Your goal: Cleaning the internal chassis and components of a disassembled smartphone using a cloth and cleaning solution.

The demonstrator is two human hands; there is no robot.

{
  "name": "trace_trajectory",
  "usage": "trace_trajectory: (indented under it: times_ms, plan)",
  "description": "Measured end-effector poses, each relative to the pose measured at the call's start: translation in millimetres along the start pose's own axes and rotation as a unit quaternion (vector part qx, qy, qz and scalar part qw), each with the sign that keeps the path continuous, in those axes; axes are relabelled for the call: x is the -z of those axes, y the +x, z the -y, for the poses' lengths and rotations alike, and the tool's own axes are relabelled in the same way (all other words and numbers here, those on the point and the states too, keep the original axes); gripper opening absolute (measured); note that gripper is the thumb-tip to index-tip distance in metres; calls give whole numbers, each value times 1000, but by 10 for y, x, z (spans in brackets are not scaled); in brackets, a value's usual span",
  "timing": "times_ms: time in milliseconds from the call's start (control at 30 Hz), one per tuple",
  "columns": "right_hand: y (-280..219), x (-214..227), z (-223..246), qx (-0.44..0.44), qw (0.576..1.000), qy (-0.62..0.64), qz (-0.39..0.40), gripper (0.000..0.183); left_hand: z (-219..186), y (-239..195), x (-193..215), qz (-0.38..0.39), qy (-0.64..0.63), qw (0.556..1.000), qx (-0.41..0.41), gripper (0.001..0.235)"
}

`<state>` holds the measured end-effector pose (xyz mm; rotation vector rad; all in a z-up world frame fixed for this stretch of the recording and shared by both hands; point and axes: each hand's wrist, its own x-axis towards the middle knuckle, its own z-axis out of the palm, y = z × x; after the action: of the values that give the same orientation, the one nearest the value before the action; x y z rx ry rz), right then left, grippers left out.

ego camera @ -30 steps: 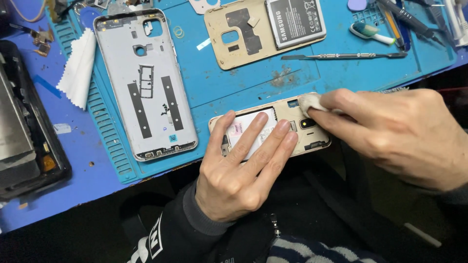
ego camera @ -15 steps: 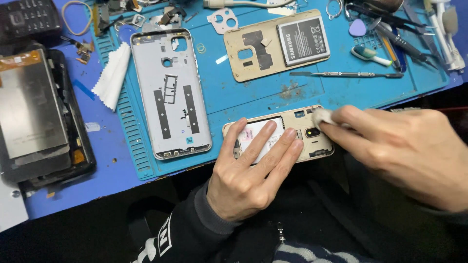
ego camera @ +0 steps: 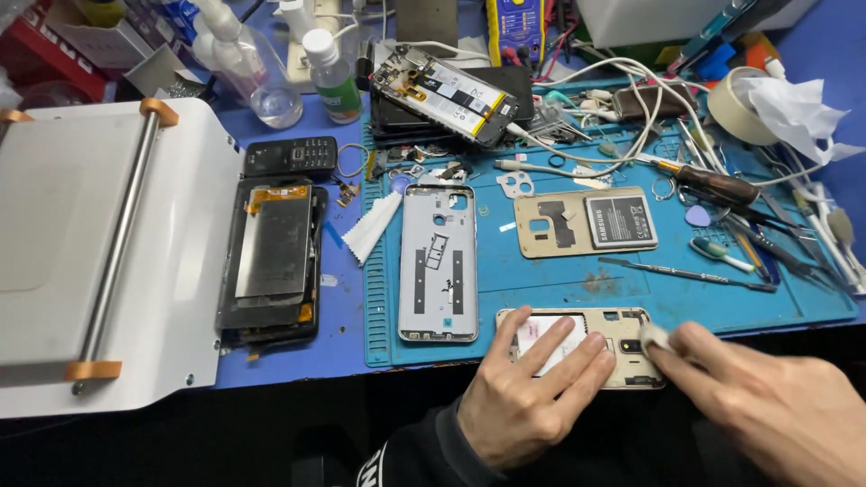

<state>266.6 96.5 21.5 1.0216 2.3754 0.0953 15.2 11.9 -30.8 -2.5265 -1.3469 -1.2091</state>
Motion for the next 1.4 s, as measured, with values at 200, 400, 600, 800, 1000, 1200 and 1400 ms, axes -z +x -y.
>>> trace_trajectory:
  times_ms: [200,400,600,800,1000,1200,1400]
  plan:
    - [28,190,145,-27,999,-7,-34,67,-11,-10,2,2,-2,1000,0,27]
    - [-105,44,121,-37,998,28,-29,70,23,-1,-12,2,-12,1000,3,27]
    - [-88,204,180,-67,996,47,-36,72,6,14,2,4,0,1000,0,28]
    - [-56,215,224,-67,995,76,-16,75,-8,20,22,17,-4,1000,9,30]
    - [-176,154,194,-72,993,86,-19,72,0,43,27,16,-1,1000,8,30]
    - [-51,277,214,-78,994,73,-18,71,-17,20,25,19,-5,1000,12,30]
    - [-74,194,123,-75,992,81,68,76,-1,10,-8,12,-10,1000,18,29]
